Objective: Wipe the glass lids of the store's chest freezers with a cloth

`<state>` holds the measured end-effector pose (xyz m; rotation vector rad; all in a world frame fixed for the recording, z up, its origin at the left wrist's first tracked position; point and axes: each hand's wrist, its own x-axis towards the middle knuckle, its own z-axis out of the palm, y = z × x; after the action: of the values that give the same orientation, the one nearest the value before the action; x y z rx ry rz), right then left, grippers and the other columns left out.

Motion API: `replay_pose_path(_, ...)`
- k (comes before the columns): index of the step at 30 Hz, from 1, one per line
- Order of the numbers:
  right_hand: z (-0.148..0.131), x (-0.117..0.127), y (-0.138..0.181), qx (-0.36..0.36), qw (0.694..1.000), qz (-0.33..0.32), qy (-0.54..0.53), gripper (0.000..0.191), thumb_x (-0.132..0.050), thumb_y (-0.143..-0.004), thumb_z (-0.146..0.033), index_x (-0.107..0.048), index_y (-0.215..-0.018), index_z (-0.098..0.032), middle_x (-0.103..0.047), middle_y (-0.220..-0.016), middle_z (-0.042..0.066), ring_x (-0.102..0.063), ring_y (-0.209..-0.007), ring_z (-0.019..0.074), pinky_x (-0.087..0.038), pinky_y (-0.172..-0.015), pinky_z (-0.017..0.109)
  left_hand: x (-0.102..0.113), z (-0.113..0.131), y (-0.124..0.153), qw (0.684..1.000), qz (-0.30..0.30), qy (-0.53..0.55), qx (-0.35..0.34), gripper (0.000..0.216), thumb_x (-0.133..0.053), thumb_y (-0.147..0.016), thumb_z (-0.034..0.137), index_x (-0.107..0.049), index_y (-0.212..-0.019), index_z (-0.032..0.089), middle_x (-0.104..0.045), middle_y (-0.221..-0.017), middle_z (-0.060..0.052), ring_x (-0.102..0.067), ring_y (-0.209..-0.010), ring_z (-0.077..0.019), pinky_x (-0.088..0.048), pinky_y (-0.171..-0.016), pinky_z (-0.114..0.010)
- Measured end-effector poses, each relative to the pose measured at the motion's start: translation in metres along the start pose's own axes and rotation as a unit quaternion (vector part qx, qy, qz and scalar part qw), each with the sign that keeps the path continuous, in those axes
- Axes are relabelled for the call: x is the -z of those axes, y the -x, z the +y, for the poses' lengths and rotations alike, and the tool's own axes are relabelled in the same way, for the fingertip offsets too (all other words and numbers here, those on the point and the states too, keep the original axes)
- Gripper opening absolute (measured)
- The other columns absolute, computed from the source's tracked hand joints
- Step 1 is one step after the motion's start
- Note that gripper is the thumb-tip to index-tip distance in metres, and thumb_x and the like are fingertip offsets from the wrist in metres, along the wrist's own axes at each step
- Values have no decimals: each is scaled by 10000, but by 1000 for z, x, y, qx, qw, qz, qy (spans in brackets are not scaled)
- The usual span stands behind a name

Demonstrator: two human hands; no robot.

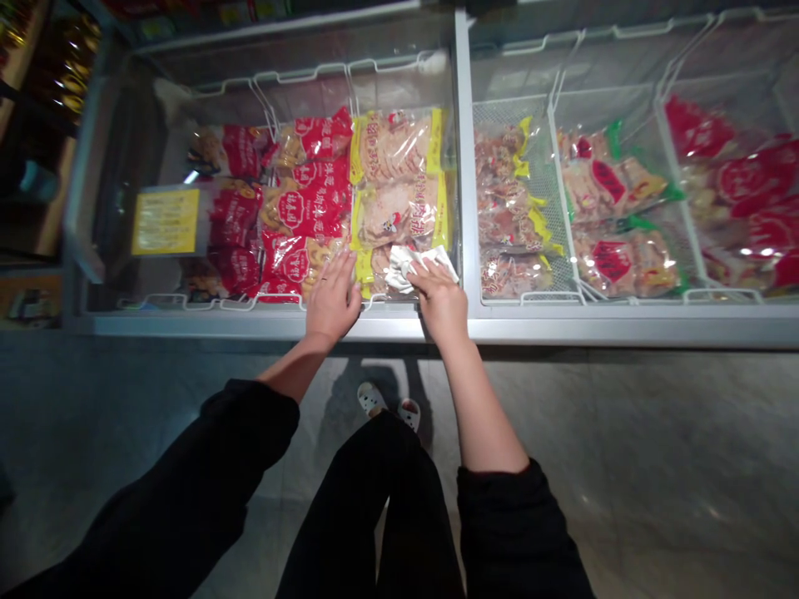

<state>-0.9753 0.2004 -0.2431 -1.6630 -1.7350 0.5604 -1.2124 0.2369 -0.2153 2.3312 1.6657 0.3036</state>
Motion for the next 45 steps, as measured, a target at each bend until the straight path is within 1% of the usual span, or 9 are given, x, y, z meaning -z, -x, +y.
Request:
replay_pose_path(6, 1, 31, 38, 60, 991, -111, -44, 422, -601, -968, -36, -866, -1148, -312, -775, -1366, 13, -663, -1408, 253, -518, -1255, 520, 0, 1, 0, 1000, -4, 4, 5, 623, -483, -1017, 204, -482, -1638, 156, -477, -1731, -111, -438, -1621, -249, -285, -1392, -465)
replay_pose_path(10, 16, 48, 48, 39, 996, -71, -38, 398, -594, -971, -64, -870, -1128, -304, -789, -1341, 28, -688, -1380, 264, -526, -1244, 542, -1, 1, -1, 1000, 2, 2, -6, 616, -491, -1019, 210, -490, -1633, 154, -490, -1722, -112, -434, -1623, -241, -289, -1391, -443)
replay_pose_path(16, 6, 22, 22, -15, 1000, -19, -9, 543, -566, -864, 35, -869, -1137, -325, -773, -1363, 0, -664, -1412, 255, -502, -1266, 558, -3, 0, -1, 1000, -2, -1, -13, 615, -481, -1019, 201, -485, -1632, 146, -484, -1726, -108, -430, -1625, -229, -278, -1395, -427)
replay_pose_path(24, 9, 47, 50, 26, 995, -95, -31, 435, -618, -924, -28, -871, -1127, -318, -802, -1315, -12, -709, -1349, 245, -555, -1222, 463, 0, 1, -1, 1000, -3, 8, 1, 615, -487, -1014, 197, -496, -1625, 136, -488, -1721, -130, -442, -1619, -250, -295, -1389, -453)
replay_pose_path(27, 21, 52, 47, 14, 999, -50, -16, 415, -616, -927, -45, -875, -1115, -309, -809, -1303, 1, -726, -1329, 253, -565, -1214, 471, -1, 0, 0, 1000, 1, 7, -1, 604, -481, -1020, 198, -504, -1620, 134, -500, -1713, -130, -449, -1615, -253, -305, -1386, -463)
replay_pose_path(32, 18, 28, 18, -18, 999, 32, 6, 452, -568, -925, -24, -875, -1120, -292, -786, -1348, 25, -700, -1370, 263, -540, -1236, 527, -2, -1, 0, 1000, 3, -1, -10, 601, -474, -1024, 196, -503, -1619, 118, -498, -1713, -139, -454, -1612, -253, -306, -1386, -453)
replay_pose_path(35, 13, 24, 15, -7, 1000, 2, -2, 499, -562, -894, 8, -870, -1139, -298, -773, -1371, 19, -684, -1391, 256, -516, -1256, 533, -1, -1, 0, 1000, 1, 0, -9, 608, -477, -1022, 195, -494, -1626, 126, -485, -1724, -130, -441, -1619, -249, -309, -1385, -450)
replay_pose_path(40, 23, 50, 37, 37, 997, -71, -22, 474, -563, -919, -28, -867, -1137, -319, -796, -1335, -6, -692, -1379, 247, -530, -1244, 514, 0, 0, -1, 1000, 1, 8, -4, 624, -491, -1010, 195, -488, -1631, 147, -486, -1725, -119, -437, -1621, -256, -308, -1386, -458)
replay_pose_path(45, 28, 39, 22, 10, 1000, 16, -1, 432, -558, -936, -53, -871, -1123, -284, -792, -1345, 35, -707, -1362, 266, -536, -1237, 529, -1, 0, 0, 1000, 7, 13, -6, 627, -502, -1003, 198, -490, -1629, 173, -499, -1716, -116, -442, -1619, -254, -322, -1379, -484)
